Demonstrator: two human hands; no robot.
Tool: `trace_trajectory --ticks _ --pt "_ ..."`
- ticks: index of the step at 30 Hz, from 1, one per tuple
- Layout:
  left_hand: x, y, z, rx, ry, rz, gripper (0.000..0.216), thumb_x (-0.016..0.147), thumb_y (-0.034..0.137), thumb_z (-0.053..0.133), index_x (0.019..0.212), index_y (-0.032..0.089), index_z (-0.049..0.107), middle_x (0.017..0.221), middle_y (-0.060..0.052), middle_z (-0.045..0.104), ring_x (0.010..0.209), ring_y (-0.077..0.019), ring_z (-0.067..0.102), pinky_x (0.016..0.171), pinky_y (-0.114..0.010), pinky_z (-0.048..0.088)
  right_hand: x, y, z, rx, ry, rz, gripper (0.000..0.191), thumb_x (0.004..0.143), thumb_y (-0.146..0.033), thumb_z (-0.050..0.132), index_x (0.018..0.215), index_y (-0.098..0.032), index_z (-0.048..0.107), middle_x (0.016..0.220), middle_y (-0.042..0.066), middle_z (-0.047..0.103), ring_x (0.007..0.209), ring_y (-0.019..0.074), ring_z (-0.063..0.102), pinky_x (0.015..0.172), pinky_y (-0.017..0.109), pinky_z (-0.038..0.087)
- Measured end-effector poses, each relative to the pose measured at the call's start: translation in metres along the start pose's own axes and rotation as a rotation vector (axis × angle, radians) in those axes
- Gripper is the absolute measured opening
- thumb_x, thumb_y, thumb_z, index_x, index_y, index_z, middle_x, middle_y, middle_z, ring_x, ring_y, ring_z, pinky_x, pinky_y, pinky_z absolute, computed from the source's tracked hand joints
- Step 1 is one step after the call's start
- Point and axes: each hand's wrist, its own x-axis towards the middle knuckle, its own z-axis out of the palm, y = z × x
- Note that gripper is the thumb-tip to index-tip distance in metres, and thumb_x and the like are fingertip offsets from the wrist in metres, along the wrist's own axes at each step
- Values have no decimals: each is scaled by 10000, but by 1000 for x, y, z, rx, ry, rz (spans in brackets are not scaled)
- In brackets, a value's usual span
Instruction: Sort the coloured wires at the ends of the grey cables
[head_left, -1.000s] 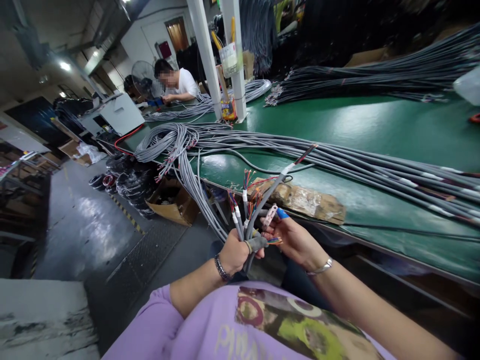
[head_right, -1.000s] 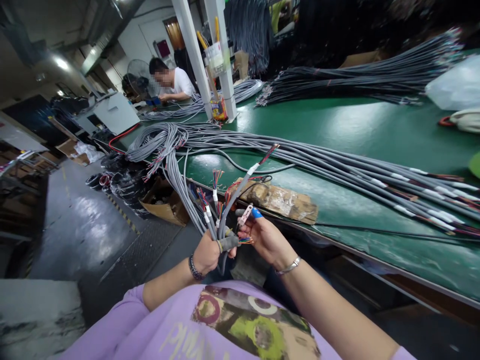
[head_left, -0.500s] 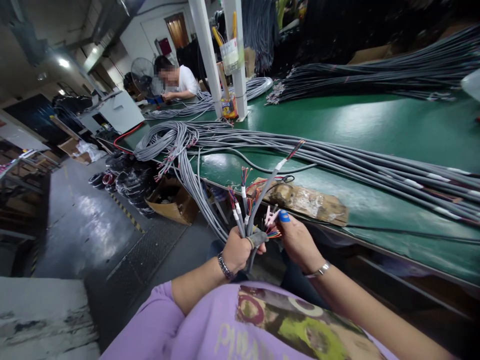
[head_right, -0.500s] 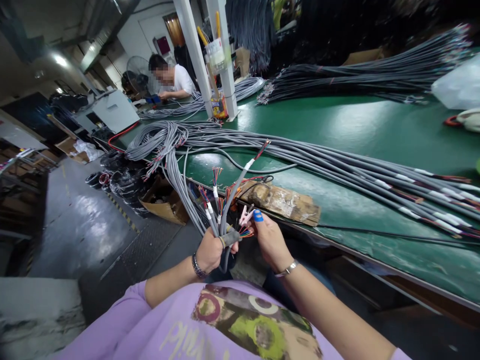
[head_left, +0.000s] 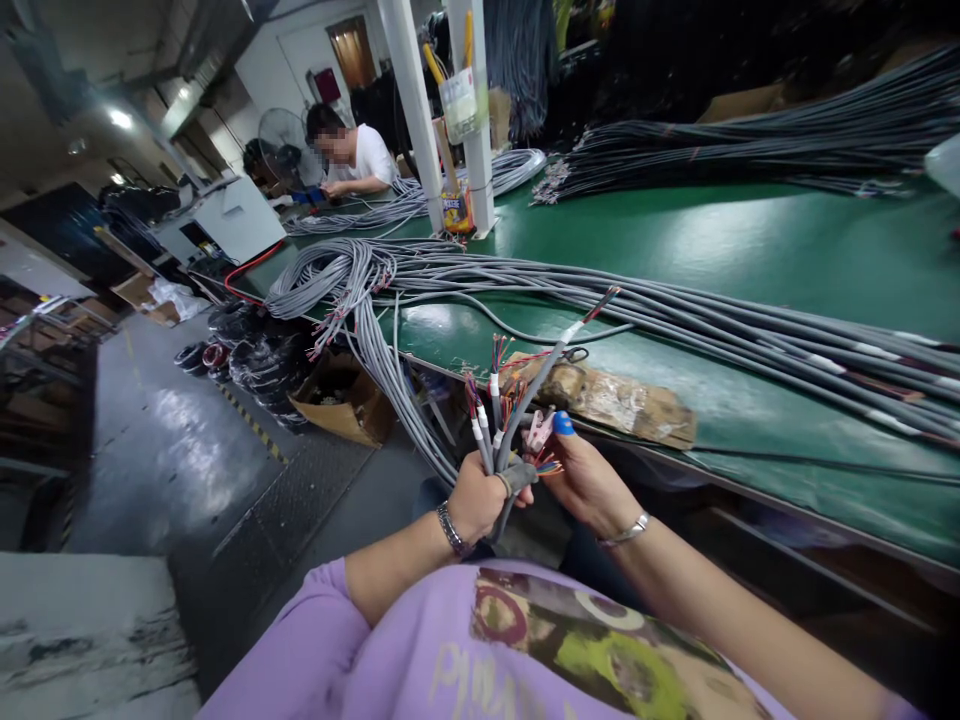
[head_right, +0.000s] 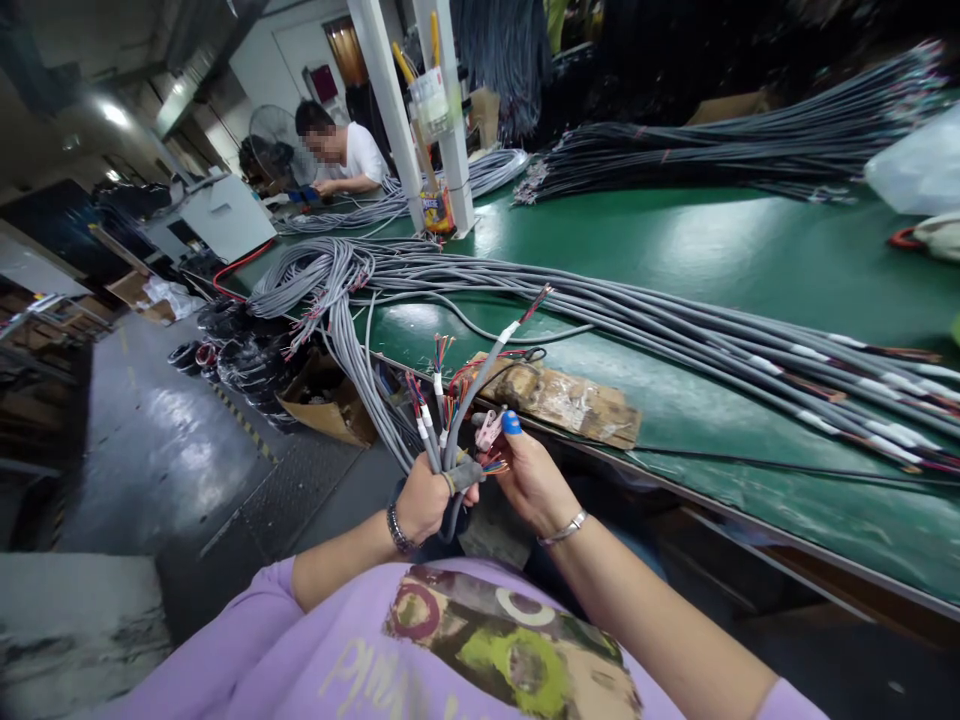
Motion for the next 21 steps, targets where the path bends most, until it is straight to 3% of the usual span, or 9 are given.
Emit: trace_trajectory --ticks 7,13,21 --pt "-11 3 -4 -38 13 39 377 674 421 743 523 120 572 464 -12 547 425 -79 478 460 -209 391 -5 -11 3 85 6 89 433 785 -645 563 831 -226 661 747 33 666 600 150 582 573 283 507" --pt "-13 6 -1 -71 68 74 360 672 417 747 543 119 590 473 -15 558 438 -83 492 469 -211 400 -5 -16 6 72 29 102 283 808 -484 644 800 -204 686 751 36 683 622 137 578 609 269 500" --pt "-2 6 4 -103 99 53 369 642 435 761 552 120 593 460 -8 543 436 -89 503 455 -206 399 0 -6 -2 32 -67 73 428 813 -599 569 913 -197 677 719 56 684 645 200 614 632 361 501"
